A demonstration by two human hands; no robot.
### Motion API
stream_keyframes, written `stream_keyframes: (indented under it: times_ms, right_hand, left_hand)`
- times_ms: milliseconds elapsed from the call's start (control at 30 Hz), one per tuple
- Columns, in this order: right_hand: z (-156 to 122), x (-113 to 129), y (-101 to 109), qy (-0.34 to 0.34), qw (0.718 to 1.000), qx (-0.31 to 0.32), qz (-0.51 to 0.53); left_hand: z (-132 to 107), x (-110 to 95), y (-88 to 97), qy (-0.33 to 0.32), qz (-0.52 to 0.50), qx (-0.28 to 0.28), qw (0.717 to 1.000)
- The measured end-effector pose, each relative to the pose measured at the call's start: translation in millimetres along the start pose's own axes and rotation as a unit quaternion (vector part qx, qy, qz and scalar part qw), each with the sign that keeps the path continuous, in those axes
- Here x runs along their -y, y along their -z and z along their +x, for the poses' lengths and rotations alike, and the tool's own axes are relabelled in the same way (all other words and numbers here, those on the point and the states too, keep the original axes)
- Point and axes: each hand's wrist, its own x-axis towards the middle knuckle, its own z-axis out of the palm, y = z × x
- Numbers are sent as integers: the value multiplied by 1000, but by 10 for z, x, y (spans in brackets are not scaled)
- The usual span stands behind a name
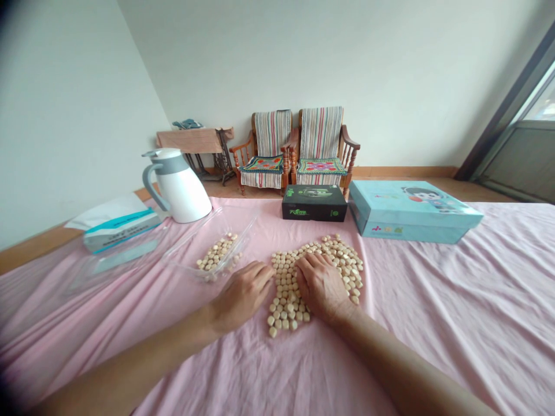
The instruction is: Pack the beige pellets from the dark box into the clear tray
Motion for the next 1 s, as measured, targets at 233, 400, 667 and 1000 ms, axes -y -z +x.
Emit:
stream_keyframes:
  times_ms: [233, 400, 667, 1000]
  right_hand:
    - [-4, -6, -2, -1, 1000, -9, 0]
    - [-7, -10, 4, 3, 1000, -8, -1]
    - [-5, -3, 5, 1, 1000, -6, 5]
    - [-3, -9, 4, 8, 1000, -6, 4]
  left_hand:
    - [93, 235, 608, 22, 87, -210, 974]
    - [112, 414, 691, 43, 88, -258, 961]
    - [22, -20, 329, -54, 16, -107, 993]
    - [90, 74, -83, 21, -4, 37, 999]
